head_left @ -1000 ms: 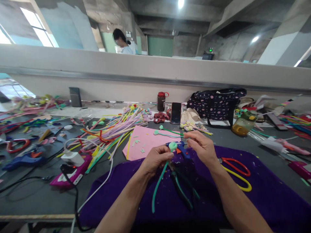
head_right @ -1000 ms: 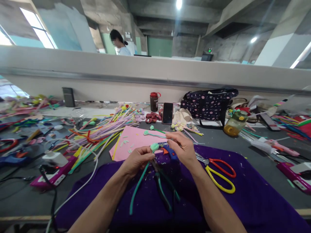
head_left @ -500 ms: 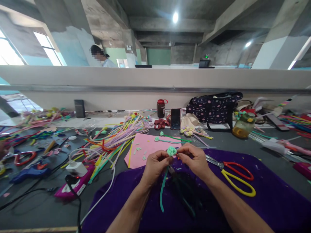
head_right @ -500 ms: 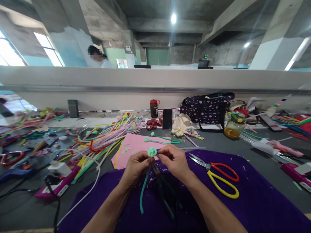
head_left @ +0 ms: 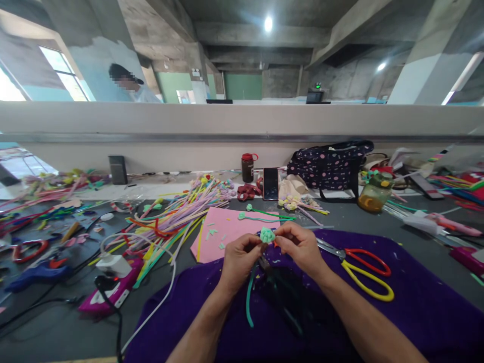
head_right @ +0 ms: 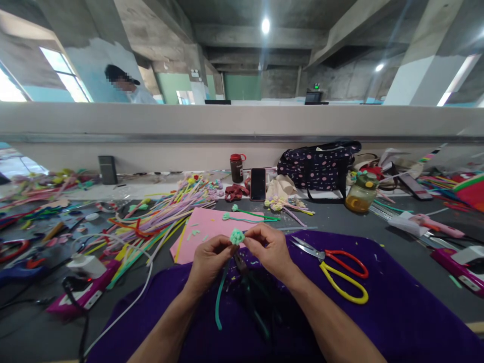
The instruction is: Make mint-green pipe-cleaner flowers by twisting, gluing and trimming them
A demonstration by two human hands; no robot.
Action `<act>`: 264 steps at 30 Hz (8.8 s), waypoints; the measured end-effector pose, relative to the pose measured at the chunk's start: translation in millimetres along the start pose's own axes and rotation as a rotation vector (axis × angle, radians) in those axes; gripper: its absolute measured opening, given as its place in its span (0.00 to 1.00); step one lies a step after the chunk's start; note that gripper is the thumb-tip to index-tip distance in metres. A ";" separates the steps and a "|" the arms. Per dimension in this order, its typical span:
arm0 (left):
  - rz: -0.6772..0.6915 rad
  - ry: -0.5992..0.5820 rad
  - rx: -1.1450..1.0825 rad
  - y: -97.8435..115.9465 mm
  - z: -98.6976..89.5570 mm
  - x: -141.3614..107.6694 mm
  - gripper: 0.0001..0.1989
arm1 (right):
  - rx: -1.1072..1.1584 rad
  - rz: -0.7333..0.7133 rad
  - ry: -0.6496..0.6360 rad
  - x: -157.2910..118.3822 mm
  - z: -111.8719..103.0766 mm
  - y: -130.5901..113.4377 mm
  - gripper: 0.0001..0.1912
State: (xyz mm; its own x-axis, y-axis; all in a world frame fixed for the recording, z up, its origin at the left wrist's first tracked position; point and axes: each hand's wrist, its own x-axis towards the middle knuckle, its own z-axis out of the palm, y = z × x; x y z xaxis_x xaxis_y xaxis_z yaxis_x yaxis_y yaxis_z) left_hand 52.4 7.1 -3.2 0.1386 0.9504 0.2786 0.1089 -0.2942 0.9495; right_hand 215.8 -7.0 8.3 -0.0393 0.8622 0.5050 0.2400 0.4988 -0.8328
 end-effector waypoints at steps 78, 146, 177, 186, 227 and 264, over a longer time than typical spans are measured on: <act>0.223 -0.071 0.312 2.3 1.9 -5.3 0.04 | -0.189 -0.177 -0.228 7.7 -8.4 -1.7 0.15; -0.363 -0.174 -0.631 -5.3 -3.4 2.5 0.15 | 0.256 0.246 -0.295 -13.9 31.1 2.8 0.11; -0.362 -0.122 -0.439 0.7 -3.0 2.7 0.14 | 0.124 0.155 -0.054 -1.8 16.9 13.7 0.12; -0.311 -0.065 -0.344 -2.9 -4.1 2.4 0.14 | -0.056 0.121 -0.016 0.2 10.8 11.4 0.08; -0.558 -0.438 -0.893 -2.5 -14.1 8.6 0.06 | -0.149 0.198 -0.196 13.4 0.0 34.9 0.11; -0.444 -0.562 -0.713 10.8 -10.3 -11.9 0.11 | -0.300 0.247 -0.271 2.4 -0.4 52.1 0.08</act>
State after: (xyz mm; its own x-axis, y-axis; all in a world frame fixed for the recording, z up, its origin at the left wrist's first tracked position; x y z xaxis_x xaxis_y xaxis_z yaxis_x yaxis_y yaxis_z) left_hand 41.8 -6.3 5.2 0.6921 0.7198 -0.0545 -0.3253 0.3783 0.8666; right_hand 228.6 21.1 -33.8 -0.1881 0.9637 0.1896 0.5423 0.2628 -0.7981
